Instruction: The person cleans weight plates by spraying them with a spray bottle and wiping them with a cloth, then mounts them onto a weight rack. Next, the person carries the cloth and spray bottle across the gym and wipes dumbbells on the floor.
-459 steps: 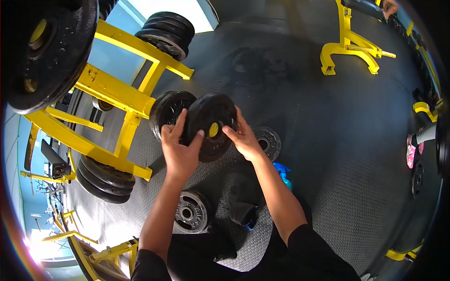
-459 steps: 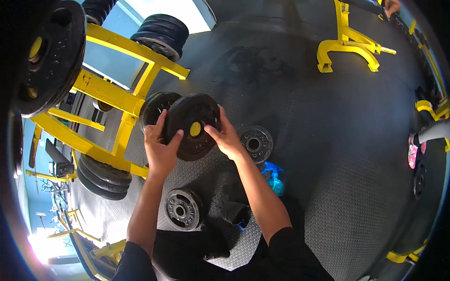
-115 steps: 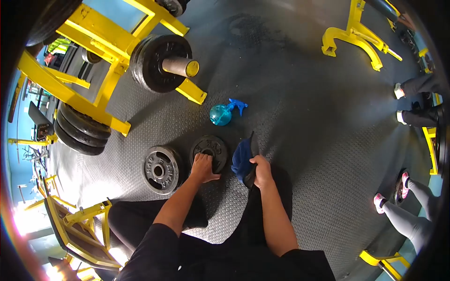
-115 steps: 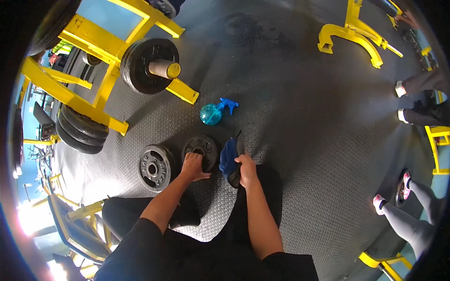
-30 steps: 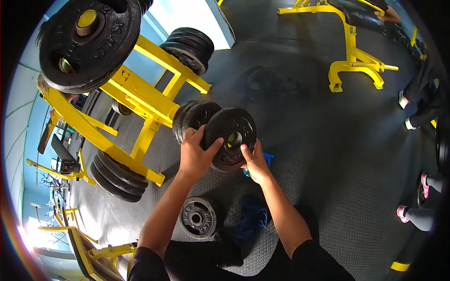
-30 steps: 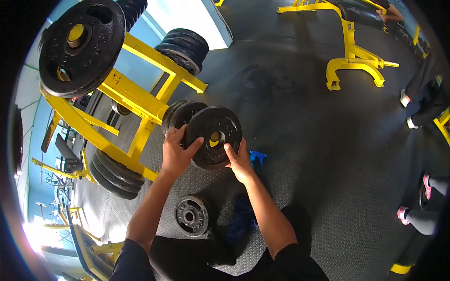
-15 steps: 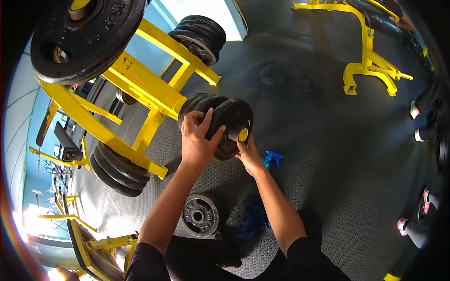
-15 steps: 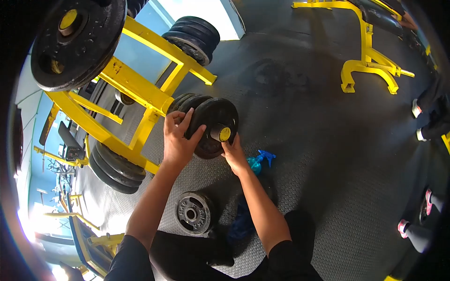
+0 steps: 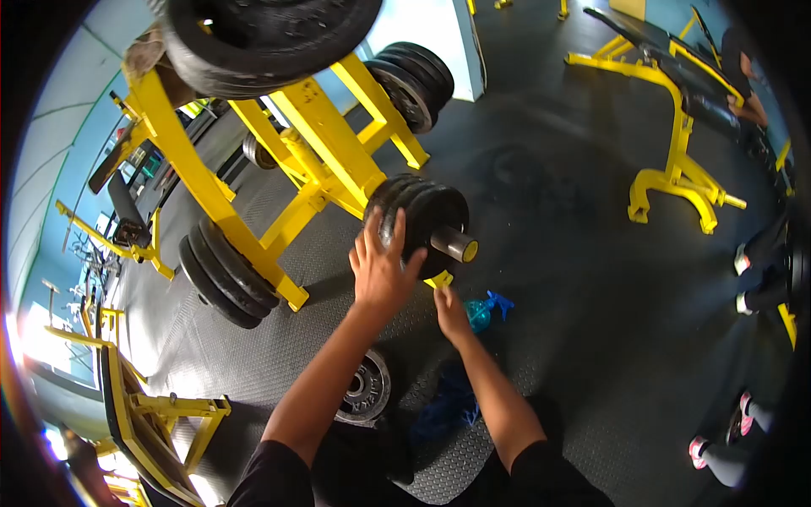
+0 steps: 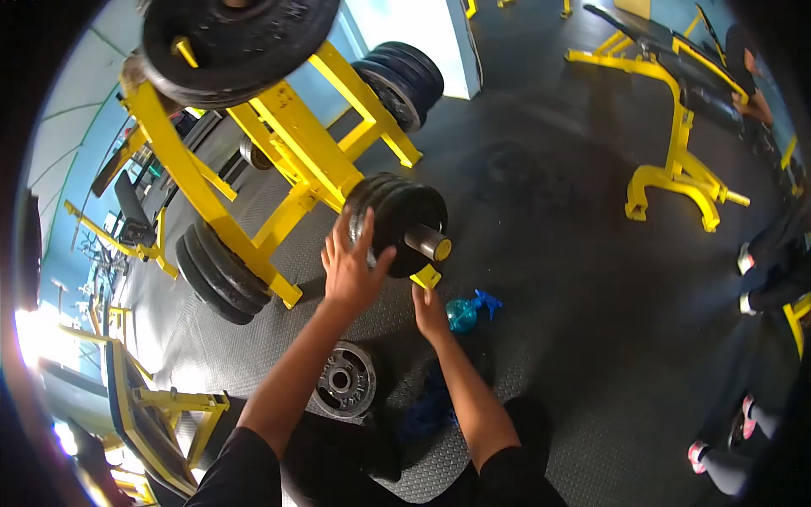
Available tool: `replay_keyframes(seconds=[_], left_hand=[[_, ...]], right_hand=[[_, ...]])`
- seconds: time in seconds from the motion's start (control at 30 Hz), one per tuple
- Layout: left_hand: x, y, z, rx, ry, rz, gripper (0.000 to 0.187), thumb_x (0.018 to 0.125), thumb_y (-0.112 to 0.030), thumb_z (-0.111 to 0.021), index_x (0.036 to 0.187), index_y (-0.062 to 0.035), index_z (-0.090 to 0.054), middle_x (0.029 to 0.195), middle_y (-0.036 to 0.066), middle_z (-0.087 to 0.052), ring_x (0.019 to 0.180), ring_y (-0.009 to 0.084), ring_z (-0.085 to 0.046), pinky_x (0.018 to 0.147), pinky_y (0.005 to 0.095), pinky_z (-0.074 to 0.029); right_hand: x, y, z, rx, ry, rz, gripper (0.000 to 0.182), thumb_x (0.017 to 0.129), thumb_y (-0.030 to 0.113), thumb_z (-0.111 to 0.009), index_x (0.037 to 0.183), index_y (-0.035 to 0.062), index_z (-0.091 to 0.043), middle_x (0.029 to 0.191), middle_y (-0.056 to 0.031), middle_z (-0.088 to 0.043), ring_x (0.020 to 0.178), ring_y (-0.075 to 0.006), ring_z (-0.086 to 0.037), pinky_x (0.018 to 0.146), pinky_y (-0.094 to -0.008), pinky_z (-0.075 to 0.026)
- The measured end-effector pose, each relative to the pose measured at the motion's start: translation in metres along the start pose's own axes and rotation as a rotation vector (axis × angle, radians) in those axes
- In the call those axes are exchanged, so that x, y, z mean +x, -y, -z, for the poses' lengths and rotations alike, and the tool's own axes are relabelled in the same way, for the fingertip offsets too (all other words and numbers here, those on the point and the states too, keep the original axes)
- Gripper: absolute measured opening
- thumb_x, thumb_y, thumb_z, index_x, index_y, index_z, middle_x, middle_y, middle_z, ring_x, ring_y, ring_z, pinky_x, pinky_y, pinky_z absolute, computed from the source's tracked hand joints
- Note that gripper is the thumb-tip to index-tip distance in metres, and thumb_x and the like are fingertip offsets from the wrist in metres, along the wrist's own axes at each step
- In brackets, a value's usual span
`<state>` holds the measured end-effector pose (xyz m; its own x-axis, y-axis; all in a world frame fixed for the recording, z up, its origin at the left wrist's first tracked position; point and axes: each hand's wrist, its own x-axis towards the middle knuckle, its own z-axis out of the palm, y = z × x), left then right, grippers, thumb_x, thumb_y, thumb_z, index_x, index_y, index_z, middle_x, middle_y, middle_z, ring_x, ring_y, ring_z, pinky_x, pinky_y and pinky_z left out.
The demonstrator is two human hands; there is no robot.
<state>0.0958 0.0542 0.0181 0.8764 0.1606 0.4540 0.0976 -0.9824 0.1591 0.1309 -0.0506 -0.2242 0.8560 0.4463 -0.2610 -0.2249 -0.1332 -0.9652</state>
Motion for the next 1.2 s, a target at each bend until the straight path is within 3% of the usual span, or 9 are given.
replay_keyframes(seconds=[0.23, 0.33, 0.43, 0.57, 0.77, 0.87, 1.0, 1.1, 1.2], left_hand=[[-0.123, -0.001, 0.077, -0.26, 0.5, 0.009, 0.065, 0.09, -0.041, -0.069, 0.146, -0.011, -0.051, 0.147, 0.026, -0.04, 0.133, 0.0456, -0.047, 0.108, 0.0514, -0.043], [-0.149, 0.013, 0.083, -0.197, 0.537, 0.061, 0.063, 0.091, -0.041, -0.067, 0.143, -0.0089, -0.053, 0.145, 0.026, -0.043, 0.129, 0.0441, -0.051, 0.106, 0.0489, -0.045], [-0.151, 0.026, 0.1, -0.231, 0.475, 0.062, 0.06, 0.091, -0.04, -0.067, 0.14, -0.0078, -0.055, 0.142, 0.025, -0.047, 0.129, 0.0429, -0.052, 0.106, 0.0484, -0.046], [-0.16, 0.047, 0.118, -0.183, 0.448, 0.148, 0.058, 0.091, -0.039, -0.067, 0.139, -0.0083, -0.056, 0.141, 0.023, -0.05, 0.127, 0.0418, -0.054, 0.105, 0.0474, -0.047], [-0.168, 0.081, 0.116, -0.132, 0.511, 0.266, 0.056, 0.092, -0.038, -0.066, 0.139, -0.009, -0.056, 0.143, 0.022, -0.048, 0.128, 0.0413, -0.053, 0.105, 0.0481, -0.047], [-0.171, 0.102, 0.116, -0.057, 0.519, 0.326, 0.054, 0.093, -0.036, -0.064, 0.138, -0.0082, -0.058, 0.139, 0.022, -0.052, 0.125, 0.0403, -0.056, 0.103, 0.048, -0.048], [-0.164, 0.126, 0.125, -0.08, 0.753, 0.447, 0.052, 0.093, -0.035, -0.064, 0.135, -0.0059, -0.059, 0.127, 0.022, -0.061, 0.118, 0.0388, -0.06, 0.1, 0.0477, -0.049], [-0.164, 0.133, 0.116, -0.122, 0.641, 0.449, 0.05, 0.093, -0.035, -0.063, 0.132, -0.004, -0.06, 0.116, 0.021, -0.066, 0.112, 0.0381, -0.063, 0.097, 0.0479, -0.05], [-0.158, 0.135, 0.11, -0.119, 0.654, 0.408, 0.049, 0.094, -0.035, -0.061, 0.132, -0.0038, -0.06, 0.117, 0.021, -0.065, 0.112, 0.0379, -0.063, 0.097, 0.0481, -0.05]], right_hand=[[-0.216, -0.055, -0.04, -1.014, 0.258, -0.341, 0.089, 0.082, 0.043, -0.077, 0.154, 0.0152, -0.034, 0.158, -0.0319, -0.021, 0.143, -0.0487, -0.031, 0.11, -0.0512, -0.041], [-0.249, -0.15, -0.053, -0.984, 0.187, -0.113, 0.082, 0.077, 0.025, -0.082, 0.147, 0.0118, -0.042, 0.143, -0.0301, -0.04, 0.129, -0.0479, -0.045, 0.106, -0.0523, -0.042], [-0.238, -0.179, -0.063, -0.752, 0.073, 0.147, 0.078, 0.074, 0.012, -0.079, 0.143, 0.0109, -0.043, 0.125, -0.0272, -0.052, 0.117, -0.0463, -0.053, 0.102, -0.0536, -0.044], [-0.2, -0.132, -0.063, -0.77, 0.376, 0.085, 0.07, 0.077, 0.036, -0.083, 0.135, 0.0091, -0.055, 0.136, -0.0276, -0.051, 0.125, -0.0445, -0.051, 0.105, -0.0499, -0.044], [-0.109, -0.111, 0.017, -0.65, -0.245, -0.092, 0.06, 0.075, 0.038, -0.085, 0.113, -0.0015, -0.06, 0.115, -0.0237, -0.066, 0.108, -0.0375, -0.065, 0.092, -0.0419, -0.052], [-0.058, -0.078, 0.046, -0.689, -0.646, -0.081, 0.075, 0.074, 0.037, -0.082, 0.127, -0.0039, -0.048, 0.118, -0.0244, -0.062, 0.111, -0.0399, -0.062, 0.099, -0.0451, -0.048], [0.033, -0.096, 0.087, -0.457, -0.537, -0.517, 0.116, 0.068, 0.065, -0.082, 0.145, -0.0052, -0.032, 0.13, -0.0267, -0.059, 0.117, -0.04, -0.062, 0.103, -0.051, -0.045], [0.053, -0.052, 0.071, -0.147, -0.461, -0.819, 0.095, 0.069, 0.065, -0.078, 0.14, 0.0112, -0.046, 0.121, -0.0167, -0.064, 0.102, -0.0346, -0.068, 0.094, -0.0542, -0.046], [0.067, -0.045, 0.088, -0.223, -0.263, -0.824, 0.09, 0.071, 0.054, -0.079, 0.145, 0.0168, -0.043, 0.138, -0.0108, -0.057, 0.119, -0.0369, -0.06, 0.105, -0.0565, -0.038]])
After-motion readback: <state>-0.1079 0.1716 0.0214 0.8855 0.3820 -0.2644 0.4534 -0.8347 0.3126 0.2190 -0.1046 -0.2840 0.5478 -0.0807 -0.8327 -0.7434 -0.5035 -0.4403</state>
